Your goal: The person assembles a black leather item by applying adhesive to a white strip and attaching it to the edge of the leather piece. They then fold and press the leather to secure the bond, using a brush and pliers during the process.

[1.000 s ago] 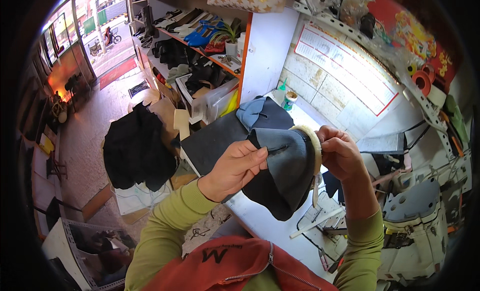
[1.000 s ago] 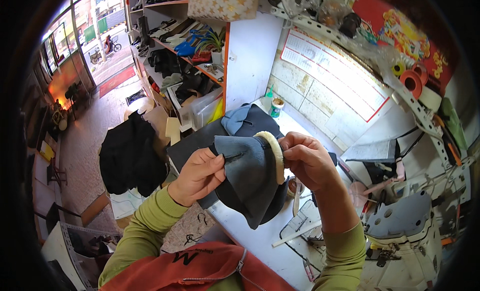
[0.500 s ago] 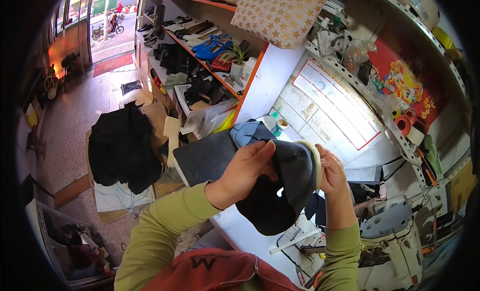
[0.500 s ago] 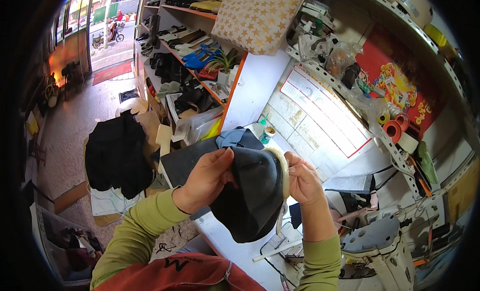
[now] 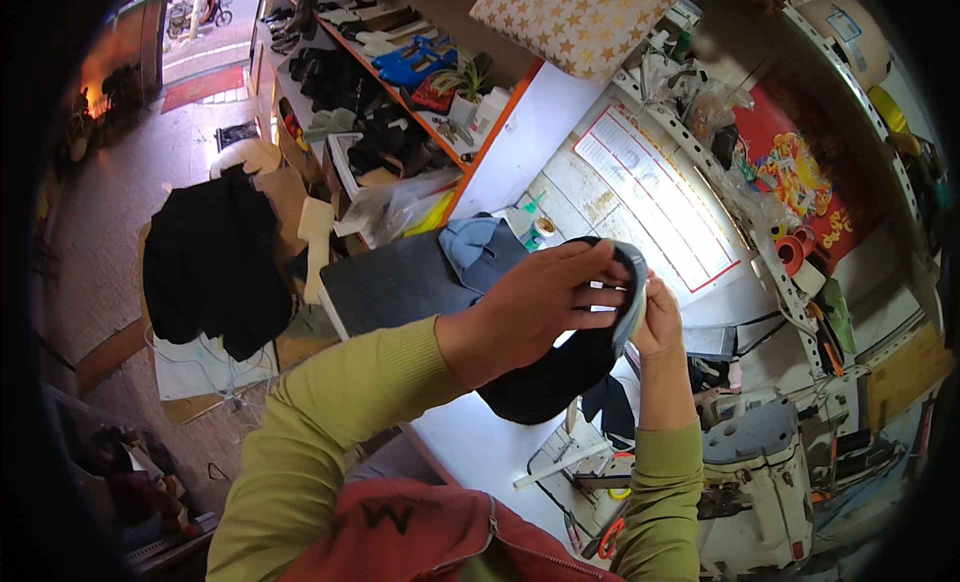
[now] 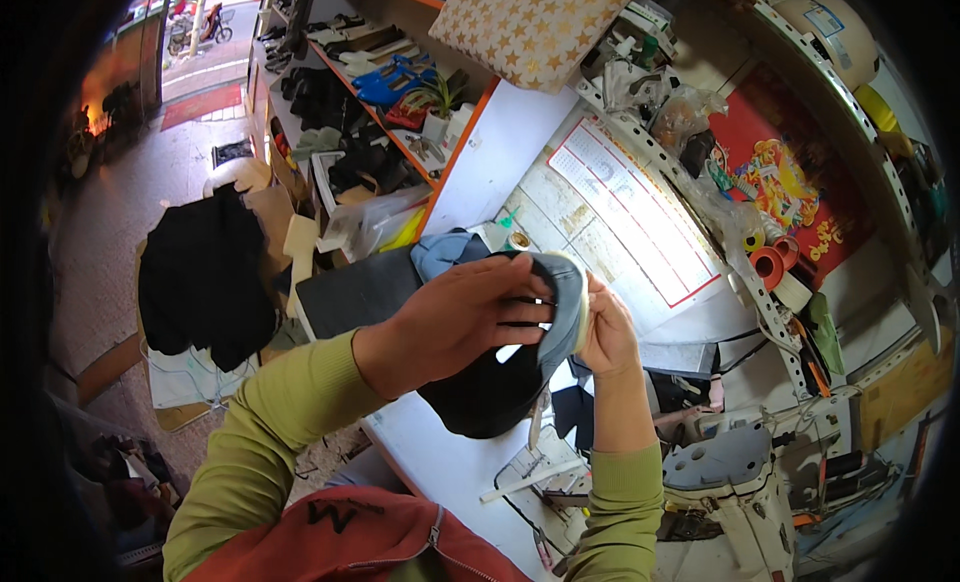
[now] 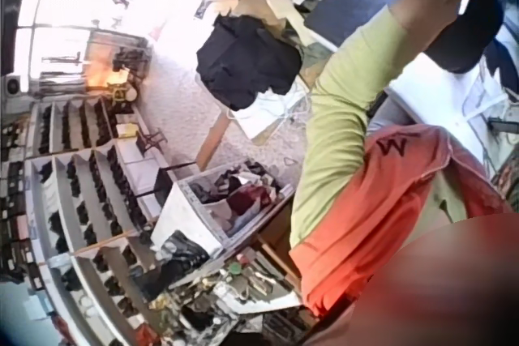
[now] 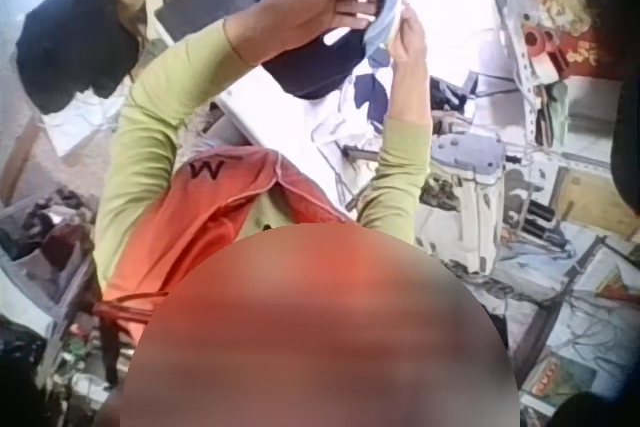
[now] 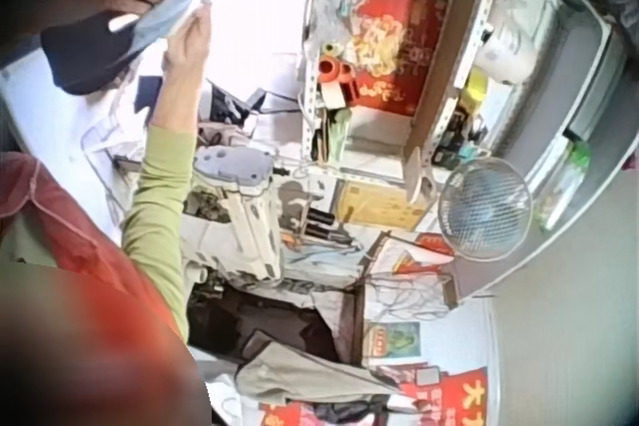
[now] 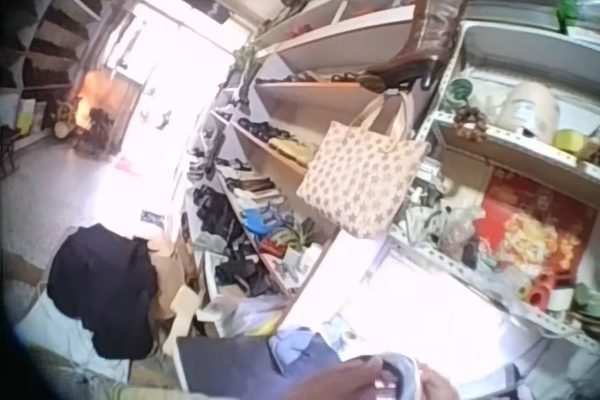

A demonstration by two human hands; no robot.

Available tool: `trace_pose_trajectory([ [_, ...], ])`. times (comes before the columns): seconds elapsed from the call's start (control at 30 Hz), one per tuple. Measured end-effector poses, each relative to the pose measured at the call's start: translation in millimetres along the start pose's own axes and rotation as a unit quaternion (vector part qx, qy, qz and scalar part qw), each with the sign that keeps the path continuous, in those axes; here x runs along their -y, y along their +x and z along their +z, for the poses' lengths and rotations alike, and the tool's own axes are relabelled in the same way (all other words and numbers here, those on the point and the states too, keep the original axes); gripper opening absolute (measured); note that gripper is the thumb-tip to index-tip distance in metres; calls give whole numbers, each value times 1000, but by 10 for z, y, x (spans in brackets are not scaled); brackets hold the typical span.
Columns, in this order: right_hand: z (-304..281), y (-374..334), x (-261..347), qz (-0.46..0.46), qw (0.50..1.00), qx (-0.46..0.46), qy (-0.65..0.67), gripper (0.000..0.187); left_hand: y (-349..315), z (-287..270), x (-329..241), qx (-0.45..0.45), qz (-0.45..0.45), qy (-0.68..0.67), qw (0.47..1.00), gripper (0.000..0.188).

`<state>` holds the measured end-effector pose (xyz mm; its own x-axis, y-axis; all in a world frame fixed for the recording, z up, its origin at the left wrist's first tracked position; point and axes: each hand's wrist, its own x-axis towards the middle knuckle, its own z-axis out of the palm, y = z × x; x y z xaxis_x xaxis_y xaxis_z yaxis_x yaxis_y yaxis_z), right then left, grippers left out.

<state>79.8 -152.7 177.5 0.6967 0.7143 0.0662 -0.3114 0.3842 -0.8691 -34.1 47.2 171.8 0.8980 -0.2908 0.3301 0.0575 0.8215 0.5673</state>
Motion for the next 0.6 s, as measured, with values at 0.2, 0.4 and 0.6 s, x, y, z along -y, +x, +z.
trace_pose_trajectory([
  [0.2, -359, 3, 88, 4, 993, 78, 90, 31, 105, 304, -72, -25, -28, 80, 996, 41],
  [0.4, 16, -65, 187, -332, 861, -285, -260, 18, 257, 448, -92, -64, 18, 135, 989, 45],
  [0.6, 690, -312, -56, -445, 519, -280, -674, 52, 394, 555, -93, -96, 52, 120, 987, 40],
])
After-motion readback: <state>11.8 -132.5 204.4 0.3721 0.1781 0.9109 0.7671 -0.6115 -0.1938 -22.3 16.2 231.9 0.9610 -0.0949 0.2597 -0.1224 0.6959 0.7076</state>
